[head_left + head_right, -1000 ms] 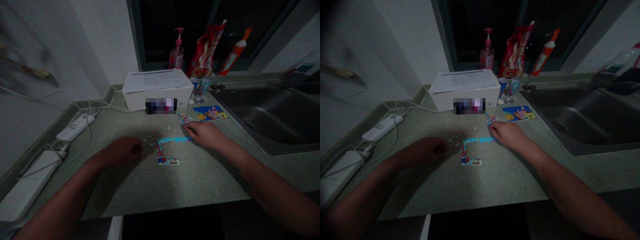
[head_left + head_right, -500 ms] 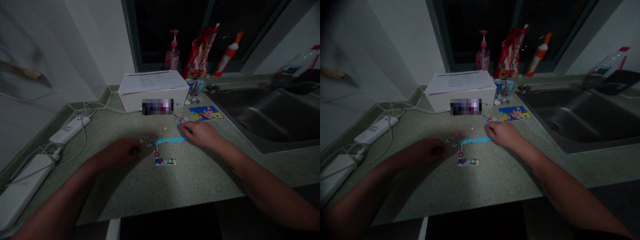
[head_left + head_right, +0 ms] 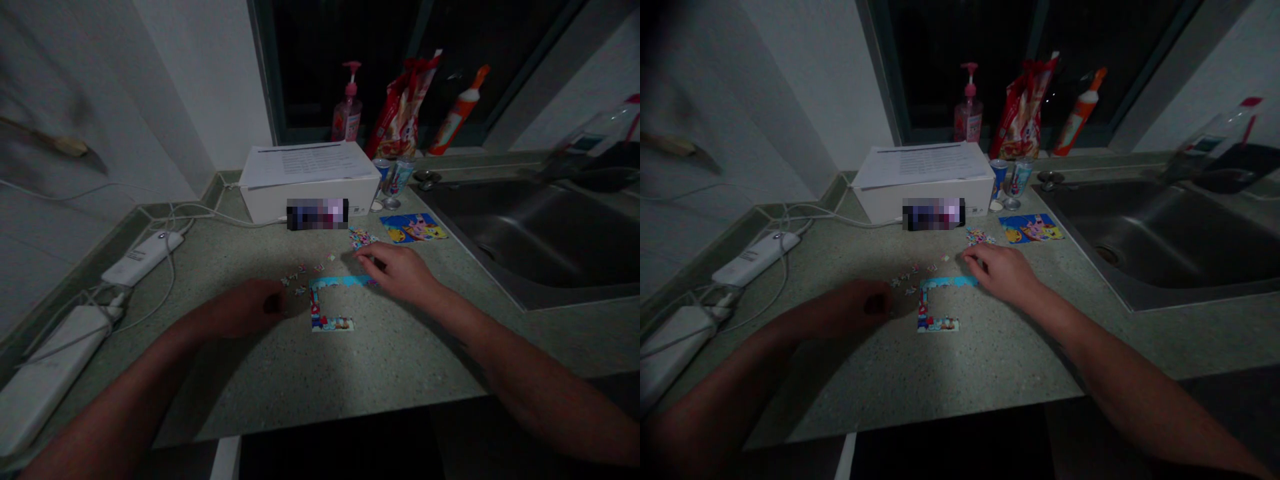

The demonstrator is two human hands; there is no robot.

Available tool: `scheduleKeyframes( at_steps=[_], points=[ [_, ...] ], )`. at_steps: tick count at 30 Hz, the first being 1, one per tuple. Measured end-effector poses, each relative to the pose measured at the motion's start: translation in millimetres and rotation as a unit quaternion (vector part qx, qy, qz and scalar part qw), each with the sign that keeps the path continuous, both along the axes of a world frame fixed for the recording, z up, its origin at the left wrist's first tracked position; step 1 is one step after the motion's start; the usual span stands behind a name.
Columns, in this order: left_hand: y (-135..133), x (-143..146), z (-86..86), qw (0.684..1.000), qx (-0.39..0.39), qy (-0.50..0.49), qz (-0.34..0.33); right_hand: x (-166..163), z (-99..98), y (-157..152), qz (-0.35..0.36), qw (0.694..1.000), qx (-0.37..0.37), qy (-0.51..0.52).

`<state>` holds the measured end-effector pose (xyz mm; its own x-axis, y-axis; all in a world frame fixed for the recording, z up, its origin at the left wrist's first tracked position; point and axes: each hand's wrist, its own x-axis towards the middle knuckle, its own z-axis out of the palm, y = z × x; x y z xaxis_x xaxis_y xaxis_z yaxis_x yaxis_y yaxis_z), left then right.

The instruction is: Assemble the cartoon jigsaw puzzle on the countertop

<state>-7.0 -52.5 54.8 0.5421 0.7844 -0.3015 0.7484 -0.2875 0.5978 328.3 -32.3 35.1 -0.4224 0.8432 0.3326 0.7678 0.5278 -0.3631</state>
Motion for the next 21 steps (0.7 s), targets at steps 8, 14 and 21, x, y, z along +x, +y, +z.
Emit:
scheduleKeyframes(
  at_steps=[8,14,21],
  points=[
    [-4,18,-2.6,0.984,-0.025,-0.159,0.072,-30,4.5,-32,0.086,0.988,0.118,0.058],
    [-12,31,-6.6,0.962,-0.079,-0.242,0.098,-56,-9.5,-56,0.179,0.972,0.151,0.031],
    [-12,32,-12.9,0.946,-0.109,-0.286,0.106,-58,-14.7,-55,0.187,0.97,0.143,0.054]
  ],
)
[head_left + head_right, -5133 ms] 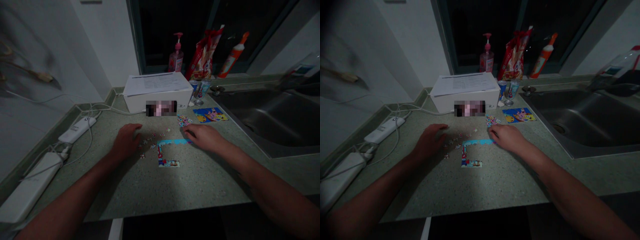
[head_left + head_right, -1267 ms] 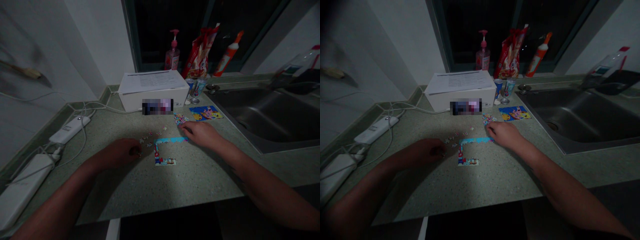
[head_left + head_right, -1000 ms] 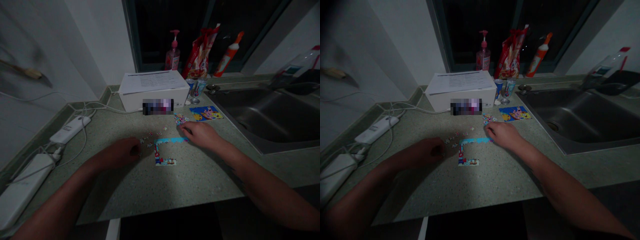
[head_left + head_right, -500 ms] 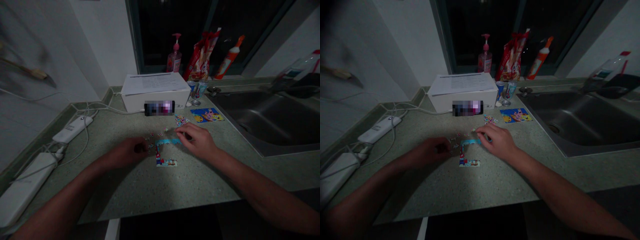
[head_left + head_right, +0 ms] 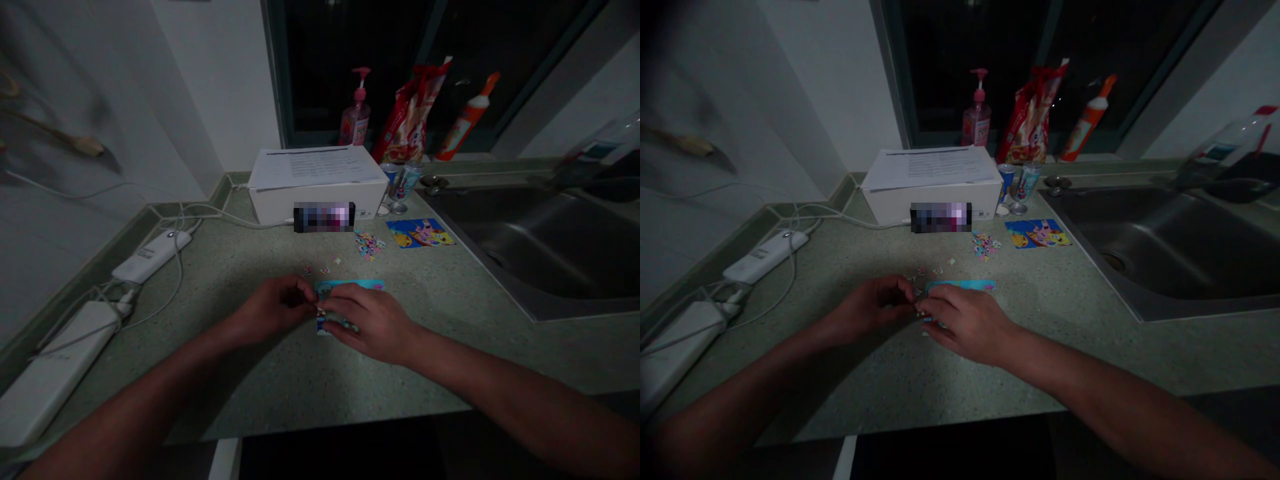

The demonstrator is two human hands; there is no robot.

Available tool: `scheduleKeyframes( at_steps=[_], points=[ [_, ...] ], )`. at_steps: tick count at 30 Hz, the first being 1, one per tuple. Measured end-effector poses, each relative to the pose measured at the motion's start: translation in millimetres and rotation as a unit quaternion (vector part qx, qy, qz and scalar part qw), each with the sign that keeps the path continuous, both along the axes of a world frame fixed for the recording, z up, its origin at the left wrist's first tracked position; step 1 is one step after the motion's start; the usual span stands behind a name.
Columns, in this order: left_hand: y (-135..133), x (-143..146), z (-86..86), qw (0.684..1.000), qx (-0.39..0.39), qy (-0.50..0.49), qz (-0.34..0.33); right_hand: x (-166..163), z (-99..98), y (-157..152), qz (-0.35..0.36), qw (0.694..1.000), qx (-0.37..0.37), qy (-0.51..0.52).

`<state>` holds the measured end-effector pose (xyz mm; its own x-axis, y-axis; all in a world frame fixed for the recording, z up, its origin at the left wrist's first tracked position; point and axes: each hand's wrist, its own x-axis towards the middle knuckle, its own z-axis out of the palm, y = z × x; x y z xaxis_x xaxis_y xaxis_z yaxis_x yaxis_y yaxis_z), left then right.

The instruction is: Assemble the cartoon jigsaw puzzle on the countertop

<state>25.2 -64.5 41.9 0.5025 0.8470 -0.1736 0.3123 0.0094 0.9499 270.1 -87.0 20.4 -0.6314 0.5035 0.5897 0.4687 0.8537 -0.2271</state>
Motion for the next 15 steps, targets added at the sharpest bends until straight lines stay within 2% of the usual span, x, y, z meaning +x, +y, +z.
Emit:
scheduleKeyframes(
  at_steps=[10,12,15],
  points=[
    [-2,2,-0.5,1.0,-0.004,-0.013,-0.027,-1,2.3,1,-0.003,0.999,-0.042,-0.007],
    [1,0,-1.2,1.0,0.018,0.016,-0.007,2,2.5,4,-0.013,0.998,-0.058,0.005],
    [10,-7,-2.8,0.993,0.079,0.073,0.055,13,7.4,15,-0.047,0.995,-0.076,0.044]
  ],
)
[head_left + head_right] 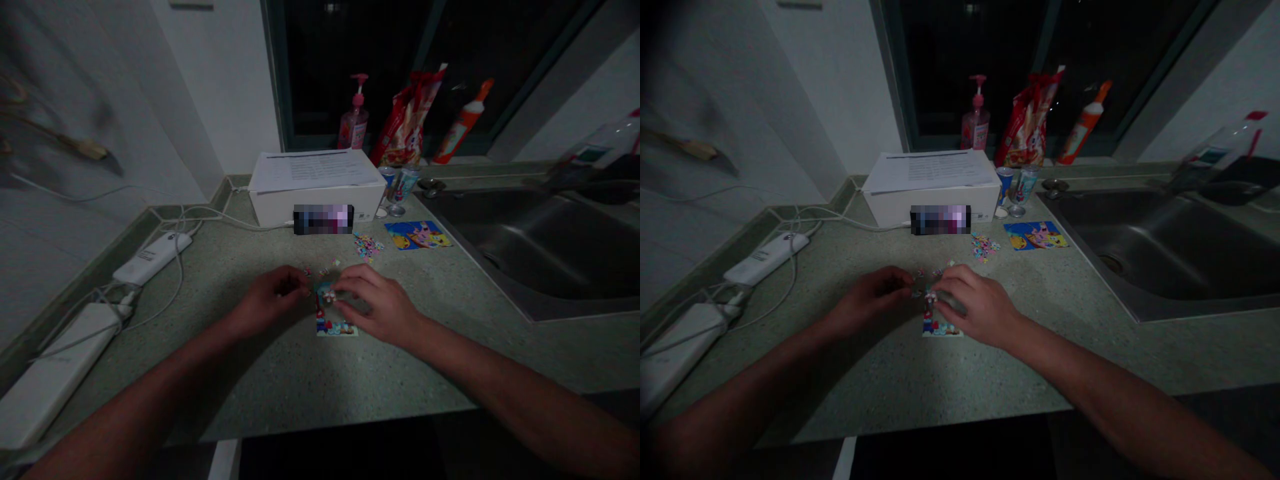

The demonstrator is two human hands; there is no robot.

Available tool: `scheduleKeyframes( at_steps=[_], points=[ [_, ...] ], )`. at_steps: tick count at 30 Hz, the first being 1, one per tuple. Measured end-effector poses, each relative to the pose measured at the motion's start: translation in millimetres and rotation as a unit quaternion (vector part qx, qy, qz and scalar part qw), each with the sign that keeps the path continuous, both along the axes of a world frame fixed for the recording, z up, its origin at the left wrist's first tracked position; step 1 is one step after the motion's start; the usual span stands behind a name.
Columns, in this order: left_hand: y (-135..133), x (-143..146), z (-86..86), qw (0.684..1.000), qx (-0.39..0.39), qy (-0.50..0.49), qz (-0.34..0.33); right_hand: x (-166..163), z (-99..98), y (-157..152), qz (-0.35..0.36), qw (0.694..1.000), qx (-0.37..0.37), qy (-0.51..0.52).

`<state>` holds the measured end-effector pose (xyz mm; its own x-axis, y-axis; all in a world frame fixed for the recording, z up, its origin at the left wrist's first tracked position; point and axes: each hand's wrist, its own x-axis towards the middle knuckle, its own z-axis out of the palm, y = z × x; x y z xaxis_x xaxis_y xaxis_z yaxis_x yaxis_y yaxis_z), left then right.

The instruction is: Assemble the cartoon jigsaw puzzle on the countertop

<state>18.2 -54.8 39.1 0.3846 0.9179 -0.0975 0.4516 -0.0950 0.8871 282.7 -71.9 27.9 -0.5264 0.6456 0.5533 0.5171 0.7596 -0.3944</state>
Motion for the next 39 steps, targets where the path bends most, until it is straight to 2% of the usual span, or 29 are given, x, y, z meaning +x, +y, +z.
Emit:
scheduleKeyframes(
  at_steps=[3,5,9,11,17,20,28,39],
  points=[
    [15,-12,-4.9,0.996,0.041,0.034,0.078,17,10.9,16,-0.06,0.996,0.01,0.066],
    [27,-21,-10.6,0.985,0.098,0.059,0.128,29,18.4,26,-0.093,0.99,0.024,0.1],
    [47,-37,-23.3,0.961,0.186,0.093,0.183,50,21.1,33,-0.128,0.986,0.026,0.102],
    [53,-41,-27.9,0.957,0.197,0.109,0.186,60,13.0,30,-0.126,0.988,0.009,0.089],
    [54,-39,-31.8,0.961,0.183,0.121,0.168,83,-27.0,9,-0.143,0.983,-0.066,0.095],
    [53,-38,-33.3,0.962,0.188,0.125,0.154,85,-38.1,0,-0.144,0.982,-0.099,0.077],
    [57,-44,-45.5,0.956,0.226,0.106,0.157,87,-42.5,-2,-0.136,0.982,-0.122,0.039],
    [57,-43,-44.0,0.956,0.219,0.125,0.15,93,-47.8,-6,-0.144,0.982,-0.12,0.014]
  ],
)
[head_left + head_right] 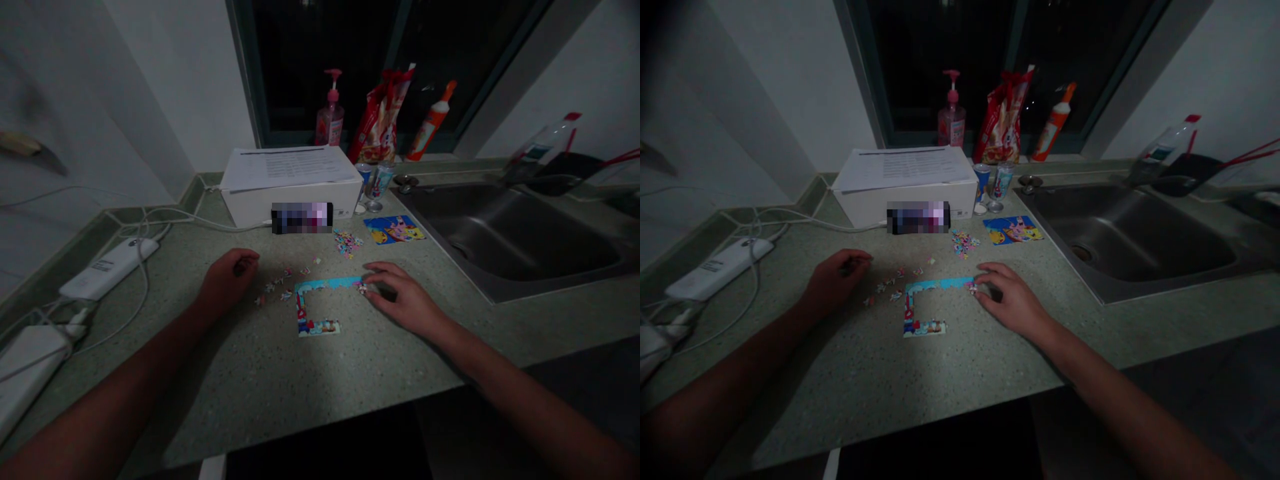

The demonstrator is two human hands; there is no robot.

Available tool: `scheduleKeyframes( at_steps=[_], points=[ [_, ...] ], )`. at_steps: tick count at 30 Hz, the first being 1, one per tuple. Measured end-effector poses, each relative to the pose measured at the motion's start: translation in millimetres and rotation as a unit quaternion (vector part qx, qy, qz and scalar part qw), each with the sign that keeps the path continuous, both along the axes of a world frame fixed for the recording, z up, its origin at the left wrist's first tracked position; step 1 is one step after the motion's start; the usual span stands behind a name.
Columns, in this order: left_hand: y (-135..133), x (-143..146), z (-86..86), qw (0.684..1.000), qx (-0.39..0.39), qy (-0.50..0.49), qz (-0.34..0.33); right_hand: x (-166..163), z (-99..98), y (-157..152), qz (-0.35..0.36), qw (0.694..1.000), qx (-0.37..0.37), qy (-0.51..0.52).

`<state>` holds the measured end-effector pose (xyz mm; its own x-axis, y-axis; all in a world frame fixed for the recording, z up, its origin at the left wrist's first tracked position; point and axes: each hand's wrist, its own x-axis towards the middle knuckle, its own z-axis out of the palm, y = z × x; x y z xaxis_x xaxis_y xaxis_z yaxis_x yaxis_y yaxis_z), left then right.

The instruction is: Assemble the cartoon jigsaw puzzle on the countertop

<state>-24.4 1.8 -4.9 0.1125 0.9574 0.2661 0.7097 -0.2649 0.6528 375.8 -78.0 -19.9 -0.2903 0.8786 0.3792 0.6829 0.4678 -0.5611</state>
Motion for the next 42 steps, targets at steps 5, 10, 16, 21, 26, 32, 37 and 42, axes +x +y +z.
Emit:
scheduleKeyframes(
  at_steps=[5,10,16,21,26,32,37,42],
  points=[
    [0,0,0.0,1.0,-0.001,0.002,0.004,-1,0.1,1,-0.002,1.0,0.007,-0.005],
    [-1,0,0.0,1.0,-0.004,0.004,0.003,-2,0.7,0,-0.005,1.0,0.009,-0.017],
    [0,-1,-0.7,1.0,0.003,0.012,-0.004,-3,3.6,0,-0.008,1.0,0.01,-0.025],
    [0,0,-0.9,1.0,0.002,0.007,-0.007,-4,4.4,-1,-0.008,1.0,0.012,-0.023],
    [0,0,-0.2,1.0,0.005,0.016,-0.005,-3,3.7,-1,0.007,0.999,0.017,-0.029],
    [-1,0,0.7,1.0,0.003,0.02,-0.002,-4,5.6,-3,0.012,0.999,0.029,-0.032],
    [-1,1,0.5,1.0,-0.005,0.014,0.003,-6,9.3,-5,0.025,0.998,0.032,-0.051],
    [-2,1,1.5,1.0,-0.011,0.013,0.0,-8,13.0,-6,0.022,0.998,0.033,-0.049]
  ],
)
